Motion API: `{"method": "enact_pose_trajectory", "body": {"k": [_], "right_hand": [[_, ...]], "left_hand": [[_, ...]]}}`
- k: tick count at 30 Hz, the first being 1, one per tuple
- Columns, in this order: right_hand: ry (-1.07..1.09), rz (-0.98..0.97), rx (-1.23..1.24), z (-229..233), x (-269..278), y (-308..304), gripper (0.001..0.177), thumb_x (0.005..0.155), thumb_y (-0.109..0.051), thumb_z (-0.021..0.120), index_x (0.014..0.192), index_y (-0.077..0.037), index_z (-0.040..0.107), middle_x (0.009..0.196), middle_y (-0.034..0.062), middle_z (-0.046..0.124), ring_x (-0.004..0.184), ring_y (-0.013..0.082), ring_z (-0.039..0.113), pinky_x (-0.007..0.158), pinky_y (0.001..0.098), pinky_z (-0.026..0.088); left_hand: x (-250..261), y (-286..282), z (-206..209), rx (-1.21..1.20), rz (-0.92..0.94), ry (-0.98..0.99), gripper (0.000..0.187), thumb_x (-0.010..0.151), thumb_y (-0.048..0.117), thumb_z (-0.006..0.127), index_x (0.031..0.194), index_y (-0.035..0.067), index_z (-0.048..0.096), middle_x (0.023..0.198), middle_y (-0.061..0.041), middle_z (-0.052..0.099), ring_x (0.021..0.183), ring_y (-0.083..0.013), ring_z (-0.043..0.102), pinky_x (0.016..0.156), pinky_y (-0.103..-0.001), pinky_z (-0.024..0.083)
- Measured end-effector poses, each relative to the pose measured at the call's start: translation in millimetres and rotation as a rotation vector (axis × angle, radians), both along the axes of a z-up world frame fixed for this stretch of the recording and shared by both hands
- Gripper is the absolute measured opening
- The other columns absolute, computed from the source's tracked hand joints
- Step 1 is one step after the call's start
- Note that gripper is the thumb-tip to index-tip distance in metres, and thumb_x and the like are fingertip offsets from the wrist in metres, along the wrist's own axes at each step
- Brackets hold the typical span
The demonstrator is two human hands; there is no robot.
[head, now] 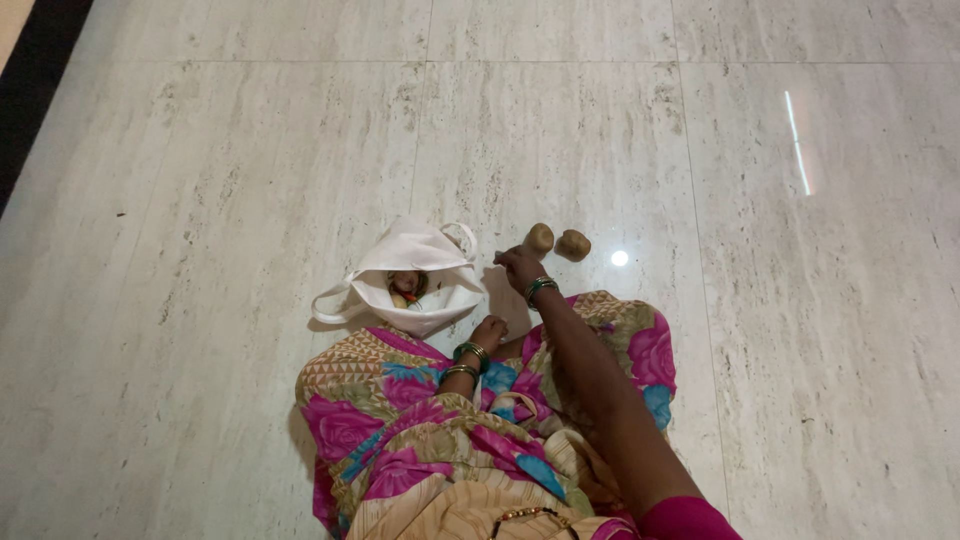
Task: The person sits on the floor and peels potatoes one by one using a peeler. The peeled potatoes are placed on the floor, and the peels are collected in a white cloth bag.
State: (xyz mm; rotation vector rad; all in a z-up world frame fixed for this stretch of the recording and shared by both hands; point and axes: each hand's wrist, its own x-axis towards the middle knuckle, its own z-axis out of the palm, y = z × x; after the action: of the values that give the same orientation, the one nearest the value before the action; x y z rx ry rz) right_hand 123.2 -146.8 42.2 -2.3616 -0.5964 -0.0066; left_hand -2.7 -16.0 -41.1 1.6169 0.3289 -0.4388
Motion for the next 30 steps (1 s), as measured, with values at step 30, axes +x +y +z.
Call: {"method": "enact_pose_trajectory", "body": {"k": [30], "right_hand": [[0.414,0.154,-0.352,3,-27,-4,0.034,0.088,-0.031,0.071,0.118,-0.014,0.072,0.116,0.0122,0.075,0.107,0.0331,0.07,0.093,0.0408,0.056]], "left_hand": [[53,175,119,1.015,-0.163,0.13,0.029,0.101,0.031,0.055,0.125,0.026,0.07,0.134,-0.015,0.064,0.121,-0.0343,0.064,0.102,-0.048,0.052]]}}
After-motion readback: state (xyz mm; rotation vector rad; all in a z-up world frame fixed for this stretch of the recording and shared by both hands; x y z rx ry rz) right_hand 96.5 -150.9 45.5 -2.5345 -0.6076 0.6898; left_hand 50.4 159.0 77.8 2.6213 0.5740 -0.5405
